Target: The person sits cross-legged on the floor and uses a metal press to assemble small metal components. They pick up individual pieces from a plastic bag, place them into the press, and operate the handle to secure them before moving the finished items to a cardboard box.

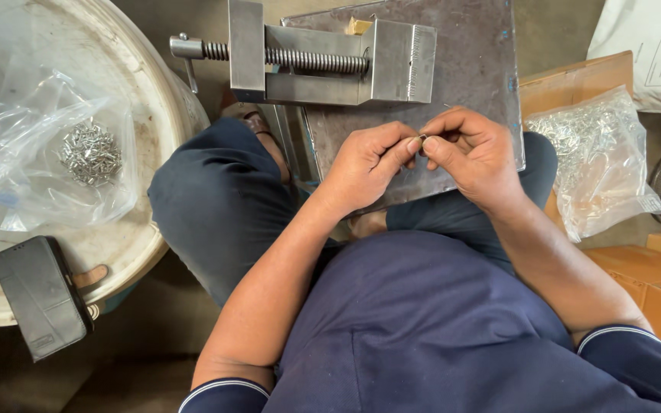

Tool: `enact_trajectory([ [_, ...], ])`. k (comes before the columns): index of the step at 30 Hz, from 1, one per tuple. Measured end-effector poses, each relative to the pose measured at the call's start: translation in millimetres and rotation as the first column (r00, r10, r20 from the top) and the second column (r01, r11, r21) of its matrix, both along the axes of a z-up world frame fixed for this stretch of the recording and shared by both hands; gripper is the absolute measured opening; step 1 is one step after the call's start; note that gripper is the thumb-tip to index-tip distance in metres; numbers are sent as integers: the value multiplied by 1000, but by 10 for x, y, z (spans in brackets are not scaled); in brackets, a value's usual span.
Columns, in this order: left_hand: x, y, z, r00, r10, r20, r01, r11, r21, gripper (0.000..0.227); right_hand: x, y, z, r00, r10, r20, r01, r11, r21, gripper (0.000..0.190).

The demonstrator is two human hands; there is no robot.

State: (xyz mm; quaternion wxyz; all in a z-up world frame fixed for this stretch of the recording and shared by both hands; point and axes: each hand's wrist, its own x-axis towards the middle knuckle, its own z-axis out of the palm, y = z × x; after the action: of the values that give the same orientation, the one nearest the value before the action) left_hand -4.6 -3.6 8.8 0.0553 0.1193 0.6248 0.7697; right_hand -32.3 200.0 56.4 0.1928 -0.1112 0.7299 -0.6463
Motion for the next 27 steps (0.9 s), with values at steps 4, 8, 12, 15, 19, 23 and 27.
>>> enact_trajectory([
  [4, -8, -7, -15, 1000, 2, -19, -2, 1000, 1, 16, -39, -12, 110, 994, 69, -89, -59, 992, 115, 14],
  [8, -18, -12, 5, 998, -9, 56, 8, 1000, 11, 19, -159, -39, 244, 879, 225, -420, -35, 910, 413, 8],
  [12, -20, -9, -11, 998, 31, 53, -35, 997, 64, 22, -269, -84, 249, 797, 230, -559, 3, 924, 383, 7],
  [15, -19, -21, -15, 995, 40, 93, -47, 996, 80, 27, -327, -153, 185, 824, 109, -557, 79, 950, 303, 7],
  [19, -27, -46, -8, 995, 38, 89, -40, 999, 18, 31, -398, -228, 118, 828, 61, -557, 138, 942, 307, 11],
  [23, -18, -48, -19, 995, 41, 85, -47, 997, 67, 33, -394, -247, 88, 814, 63, -577, 161, 931, 328, 12],
  [27, -38, -43, -17, 996, 32, 81, -38, 997, 71, 33, -422, -260, 106, 759, 119, -640, 204, 890, 408, 14],
])
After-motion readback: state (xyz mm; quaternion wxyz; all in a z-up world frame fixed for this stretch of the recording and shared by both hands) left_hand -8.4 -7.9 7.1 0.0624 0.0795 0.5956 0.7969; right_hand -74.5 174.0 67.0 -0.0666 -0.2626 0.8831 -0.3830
